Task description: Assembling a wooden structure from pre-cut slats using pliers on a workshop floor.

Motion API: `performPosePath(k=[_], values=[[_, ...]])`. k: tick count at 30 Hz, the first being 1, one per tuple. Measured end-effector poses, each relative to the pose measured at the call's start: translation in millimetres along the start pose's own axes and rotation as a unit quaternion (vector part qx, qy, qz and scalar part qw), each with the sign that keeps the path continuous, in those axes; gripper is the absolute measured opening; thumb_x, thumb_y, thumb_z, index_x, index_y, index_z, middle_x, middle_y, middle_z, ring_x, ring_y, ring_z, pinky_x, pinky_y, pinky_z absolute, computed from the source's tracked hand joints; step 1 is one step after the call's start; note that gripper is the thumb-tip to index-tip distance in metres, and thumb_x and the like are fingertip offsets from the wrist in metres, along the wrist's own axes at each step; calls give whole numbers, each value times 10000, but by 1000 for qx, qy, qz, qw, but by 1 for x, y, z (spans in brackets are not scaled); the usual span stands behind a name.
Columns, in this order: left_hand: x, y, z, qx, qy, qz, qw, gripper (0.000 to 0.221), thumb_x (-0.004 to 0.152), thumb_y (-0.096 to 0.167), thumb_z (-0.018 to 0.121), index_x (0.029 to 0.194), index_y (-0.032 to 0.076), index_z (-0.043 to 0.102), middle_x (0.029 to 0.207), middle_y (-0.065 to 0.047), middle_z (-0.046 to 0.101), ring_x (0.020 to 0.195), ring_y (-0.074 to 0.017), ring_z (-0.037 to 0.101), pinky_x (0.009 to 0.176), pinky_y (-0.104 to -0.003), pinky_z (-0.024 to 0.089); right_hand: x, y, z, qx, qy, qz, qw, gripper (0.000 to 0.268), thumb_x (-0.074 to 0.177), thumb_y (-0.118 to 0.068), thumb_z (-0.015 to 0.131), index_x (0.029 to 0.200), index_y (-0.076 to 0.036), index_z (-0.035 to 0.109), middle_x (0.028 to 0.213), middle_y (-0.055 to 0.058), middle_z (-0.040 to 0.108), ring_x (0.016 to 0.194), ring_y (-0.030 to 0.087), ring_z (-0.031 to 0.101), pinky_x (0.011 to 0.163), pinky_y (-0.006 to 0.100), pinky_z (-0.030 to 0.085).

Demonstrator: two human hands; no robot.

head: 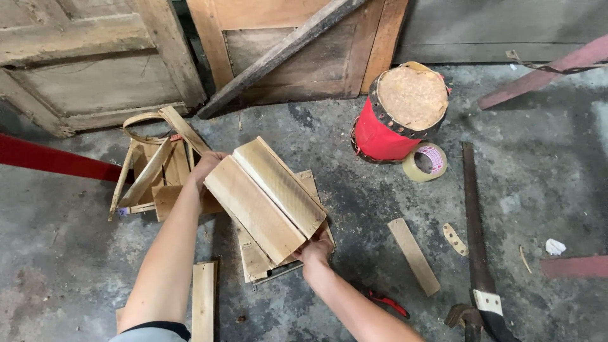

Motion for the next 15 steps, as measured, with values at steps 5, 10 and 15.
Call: performPosePath(k=[5, 10, 15], values=[[12, -8, -5, -11, -33, 15, 999, 176, 919, 74, 699, 1053, -22, 760, 899, -207, 747, 714, -304, 752, 706, -364, 620, -11, -6, 6, -8, -18, 29, 999, 428, 986, -720, 354, 1297, -476, 516, 1309, 78, 549, 1038, 479, 541, 1011, 768, 357], [-10, 16, 5, -8, -41, 18, 999, 195, 922, 25, 650, 1077, -26, 755, 949, -217, 743, 748, -310, 747, 742, -371, 612, -87, -21, 19, -122, 13, -71, 990, 263, 1031, -152, 539, 1269, -260, 565, 1108, 102, 581, 709, 377, 594, 763, 717, 583], [-5, 10, 1, 0, -50, 23, 999, 217, 932, -3, 582, 1064, -21, 753, 970, -224, 743, 741, -316, 741, 727, -356, 601, -90, -21, 20, -41, 14, -64, 997, 208, 1041, -55, 518, 1138, -236, 554, 1007, 53, 495, 676, 406, 606, 731, 753, 569]])
Point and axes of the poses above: each hand's wrist, its own x-axis towards the middle knuckle, its own z-axis out of the palm, y = z × x, the point moved 3 cm from there along x, towards the middle knuckle
